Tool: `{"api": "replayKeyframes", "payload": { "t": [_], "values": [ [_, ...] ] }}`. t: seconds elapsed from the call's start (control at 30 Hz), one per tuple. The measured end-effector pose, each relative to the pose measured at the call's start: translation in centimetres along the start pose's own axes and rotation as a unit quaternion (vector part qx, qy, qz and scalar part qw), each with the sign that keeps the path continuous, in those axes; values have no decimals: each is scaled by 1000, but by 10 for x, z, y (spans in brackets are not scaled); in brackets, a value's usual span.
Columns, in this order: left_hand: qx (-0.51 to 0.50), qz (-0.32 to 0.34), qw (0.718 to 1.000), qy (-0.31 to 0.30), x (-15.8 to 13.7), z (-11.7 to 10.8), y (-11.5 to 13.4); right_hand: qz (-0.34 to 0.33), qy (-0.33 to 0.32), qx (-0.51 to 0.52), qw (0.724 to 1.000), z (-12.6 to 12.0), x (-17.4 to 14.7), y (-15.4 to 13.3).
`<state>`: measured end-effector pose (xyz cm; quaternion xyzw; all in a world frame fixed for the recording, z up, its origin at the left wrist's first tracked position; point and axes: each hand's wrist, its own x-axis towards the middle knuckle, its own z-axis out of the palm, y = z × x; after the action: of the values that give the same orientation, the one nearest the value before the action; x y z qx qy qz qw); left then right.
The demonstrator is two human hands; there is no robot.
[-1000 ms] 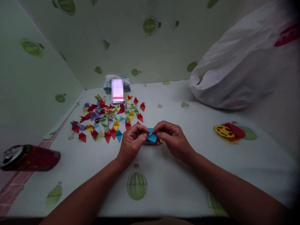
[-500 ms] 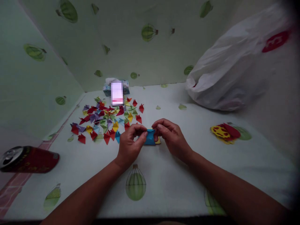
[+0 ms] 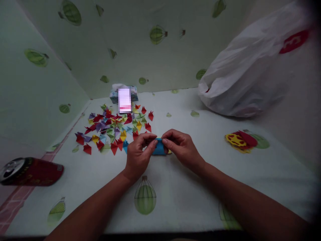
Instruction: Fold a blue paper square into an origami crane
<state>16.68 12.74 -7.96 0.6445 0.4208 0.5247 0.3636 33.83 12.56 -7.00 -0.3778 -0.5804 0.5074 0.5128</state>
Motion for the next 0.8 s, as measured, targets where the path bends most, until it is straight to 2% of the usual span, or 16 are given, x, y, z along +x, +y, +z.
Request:
{"api": "replayKeyframes", "payload": {
  "t": [0.5,0.63,0.73,0.8],
  "values": [
    [2,-2,1000,-4,1,1,1,-1,-6,-18,1000,0,0,0],
    [27,20,999,-10,1,-1,3,-4,-18,-19,1000,0,0,1],
    [48,40,998,-16,1,-2,5,10,-21,-9,1000,0,0,2],
    [28,26,999,-18,1,-1,6,21,-19,4,1000,0,0,2]
  ]
}}
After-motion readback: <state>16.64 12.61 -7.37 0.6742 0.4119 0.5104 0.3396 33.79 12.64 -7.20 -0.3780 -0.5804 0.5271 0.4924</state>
